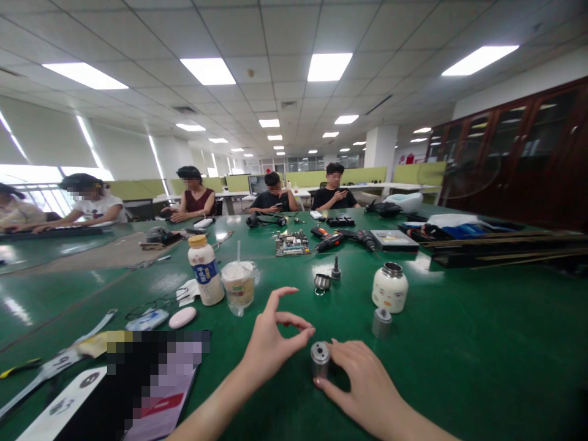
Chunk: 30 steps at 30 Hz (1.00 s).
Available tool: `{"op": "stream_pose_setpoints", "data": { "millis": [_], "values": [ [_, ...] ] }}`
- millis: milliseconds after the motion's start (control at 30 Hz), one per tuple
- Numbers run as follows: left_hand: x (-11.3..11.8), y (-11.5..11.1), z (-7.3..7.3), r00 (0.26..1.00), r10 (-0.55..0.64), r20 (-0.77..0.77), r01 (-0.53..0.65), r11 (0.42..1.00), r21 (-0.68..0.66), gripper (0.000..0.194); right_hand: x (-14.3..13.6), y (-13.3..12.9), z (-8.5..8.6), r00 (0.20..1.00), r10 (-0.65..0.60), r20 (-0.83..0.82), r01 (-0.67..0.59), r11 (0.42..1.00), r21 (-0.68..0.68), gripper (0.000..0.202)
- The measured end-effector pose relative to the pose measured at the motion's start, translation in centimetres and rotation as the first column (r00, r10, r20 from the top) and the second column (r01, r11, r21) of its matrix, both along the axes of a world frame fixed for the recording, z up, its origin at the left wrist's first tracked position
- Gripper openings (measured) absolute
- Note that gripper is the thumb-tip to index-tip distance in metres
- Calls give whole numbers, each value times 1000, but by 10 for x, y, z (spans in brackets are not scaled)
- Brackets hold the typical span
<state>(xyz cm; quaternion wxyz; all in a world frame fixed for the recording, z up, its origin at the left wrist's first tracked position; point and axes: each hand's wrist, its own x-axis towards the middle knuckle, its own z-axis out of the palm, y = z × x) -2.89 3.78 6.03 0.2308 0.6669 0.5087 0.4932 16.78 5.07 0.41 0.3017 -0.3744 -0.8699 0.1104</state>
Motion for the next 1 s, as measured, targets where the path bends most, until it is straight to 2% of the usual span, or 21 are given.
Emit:
{"op": "stream_pose_setpoints", "data": {
  "millis": [67, 200, 267, 433, 533, 633, 700, 767, 833, 1000],
  "values": [
    [-12, 7, -5, 998, 23, -50, -23, 1000, 0, 63, 0, 0, -1, 1000, -5, 0, 5, 1000, -3, 34],
    [-27, 16, -23, 983, -121, -138, 103, 986, -132, 68, 0, 0, -3, 1000, -16, 11, 17, 1000, -12, 36],
    [-29, 17, -31, 974, -148, -174, 123, 982, -143, 70, 0, 0, -3, 1000, -16, 19, 16, 1000, -13, 38],
    [-30, 18, -38, 977, -62, -203, 38, 992, -118, 70, 0, 0, -3, 1000, -10, 14, 10, 1000, -8, 37],
    [-28, 18, -34, 984, -23, -176, 4, 994, -108, 57, 0, 0, -2, 1000, -9, 8, 9, 1000, -1, 37],
    [-18, 13, -19, 997, 5, -81, -9, 999, -47, 48, 0, 0, -2, 1000, -14, 7, 14, 1000, 5, 36],
    [-7, 6, -7, 999, -36, -7, 36, 999, -11, 47, 0, 0, -1, 1000, -17, 8, 17, 1000, 10, 34],
    [4, -1, 1, 997, -78, 5, 78, 997, -2, 45, 0, 0, -1, 1000, -18, 10, 18, 1000, 20, 32],
    [12, -6, 3, 993, -115, -5, 115, 993, -24, 46, 0, 0, -1, 1000, -11, 13, 11, 999, 31, 30],
    [16, -10, -4, 990, -125, -62, 122, 991, -54, 42, -1, -1, 1, 1000, 13, 8, -13, 1000, 25, 27]
  ]
}}
